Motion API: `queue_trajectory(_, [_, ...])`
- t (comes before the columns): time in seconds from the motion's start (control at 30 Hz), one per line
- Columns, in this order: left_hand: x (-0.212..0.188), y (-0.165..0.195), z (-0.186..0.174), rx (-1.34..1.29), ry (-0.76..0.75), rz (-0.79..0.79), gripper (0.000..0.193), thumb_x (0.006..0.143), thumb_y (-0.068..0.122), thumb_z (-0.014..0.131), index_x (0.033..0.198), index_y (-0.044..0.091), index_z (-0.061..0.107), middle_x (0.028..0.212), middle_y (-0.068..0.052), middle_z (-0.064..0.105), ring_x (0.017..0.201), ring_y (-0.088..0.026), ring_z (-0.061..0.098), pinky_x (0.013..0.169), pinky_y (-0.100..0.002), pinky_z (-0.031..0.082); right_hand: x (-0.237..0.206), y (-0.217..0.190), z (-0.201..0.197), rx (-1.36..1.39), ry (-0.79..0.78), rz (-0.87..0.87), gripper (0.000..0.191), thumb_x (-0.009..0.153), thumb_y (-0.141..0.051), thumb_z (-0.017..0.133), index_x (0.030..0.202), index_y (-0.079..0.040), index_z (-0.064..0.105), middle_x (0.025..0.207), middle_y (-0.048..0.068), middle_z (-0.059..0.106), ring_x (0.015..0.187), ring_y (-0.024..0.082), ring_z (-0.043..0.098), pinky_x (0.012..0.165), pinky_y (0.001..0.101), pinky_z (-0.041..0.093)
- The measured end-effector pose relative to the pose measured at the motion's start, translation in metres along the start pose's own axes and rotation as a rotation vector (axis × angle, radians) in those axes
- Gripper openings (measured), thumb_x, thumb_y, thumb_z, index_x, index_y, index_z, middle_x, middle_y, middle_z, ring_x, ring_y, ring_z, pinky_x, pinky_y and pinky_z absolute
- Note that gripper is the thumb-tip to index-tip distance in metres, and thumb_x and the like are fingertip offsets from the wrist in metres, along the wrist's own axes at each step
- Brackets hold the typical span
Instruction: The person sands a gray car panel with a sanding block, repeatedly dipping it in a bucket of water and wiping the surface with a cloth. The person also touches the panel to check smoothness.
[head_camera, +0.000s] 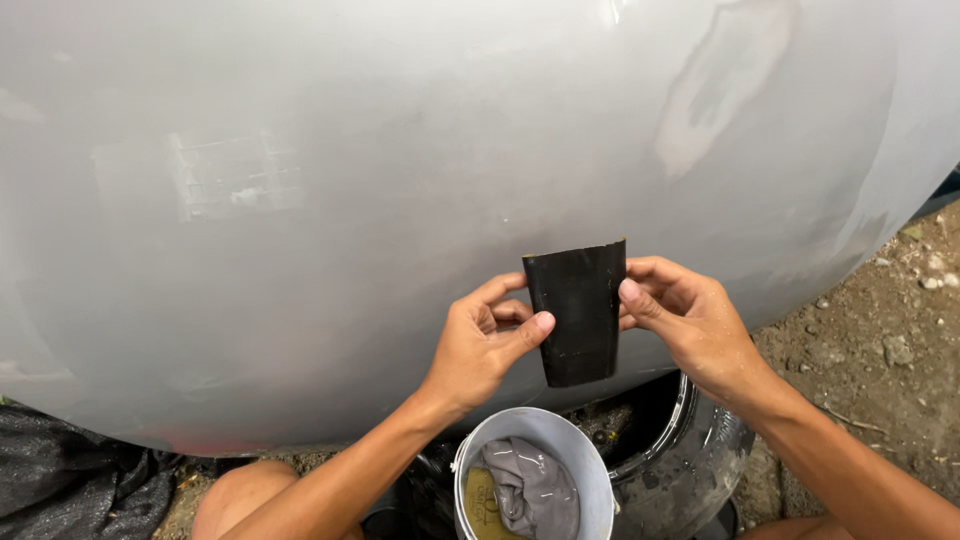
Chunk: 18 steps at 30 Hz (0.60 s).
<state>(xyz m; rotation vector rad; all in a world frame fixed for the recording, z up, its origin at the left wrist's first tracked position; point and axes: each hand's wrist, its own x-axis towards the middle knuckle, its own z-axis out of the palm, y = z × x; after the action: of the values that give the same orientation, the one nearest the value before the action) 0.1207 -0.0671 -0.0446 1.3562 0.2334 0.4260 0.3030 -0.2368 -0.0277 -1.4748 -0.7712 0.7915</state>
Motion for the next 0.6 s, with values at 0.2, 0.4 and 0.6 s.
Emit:
queue_trajectory(0.2, [-0.001, 0.011, 0.006, -0.151, -0.149, 0.036, 0.07, 0.093, 0.013, 0.072, 0.155, 0.009, 0.04, 0.133, -0.014, 0.062, 0.118, -0.022, 0.064, 0.099, -0.039, 0.057, 0.0, -0.005, 0.0, 0.029, 0.04, 0.0, 0.022, 0.096, -0.02, 0.068, 0.106, -0.001, 0.066, 0.096, 0.009, 0.074, 0.087, 0.012, 0.067, 0.083, 0.0325, 0.056])
queue_trajectory(0.4, [0.002, 0.011, 0.008, -0.219, -0.168, 0.057, 0.053, 0.097, 0.012, 0.073, 0.144, 0.003, 0.05, 0.142, -0.018, 0.057, 0.13, -0.028, 0.061, 0.112, -0.043, 0.053, -0.002, -0.011, 0.002, 0.023, 0.04, -0.035, 0.02, 0.095, -0.019, 0.068, 0.101, 0.0, 0.066, 0.095, 0.006, 0.072, 0.087, 0.012, 0.069, 0.082, 0.0316, 0.059])
queue_trajectory(0.6, [-0.001, 0.012, 0.013, -0.333, -0.117, -0.039, 0.056, 0.094, 0.01, 0.071, 0.145, 0.006, 0.049, 0.138, -0.016, 0.057, 0.13, -0.025, 0.058, 0.106, -0.044, 0.054, 0.0, -0.008, 0.002, -0.096, 0.059, -0.068, 0.018, 0.096, -0.018, 0.068, 0.1, -0.001, 0.066, 0.091, 0.004, 0.072, 0.086, 0.011, 0.067, 0.08, 0.0297, 0.057])
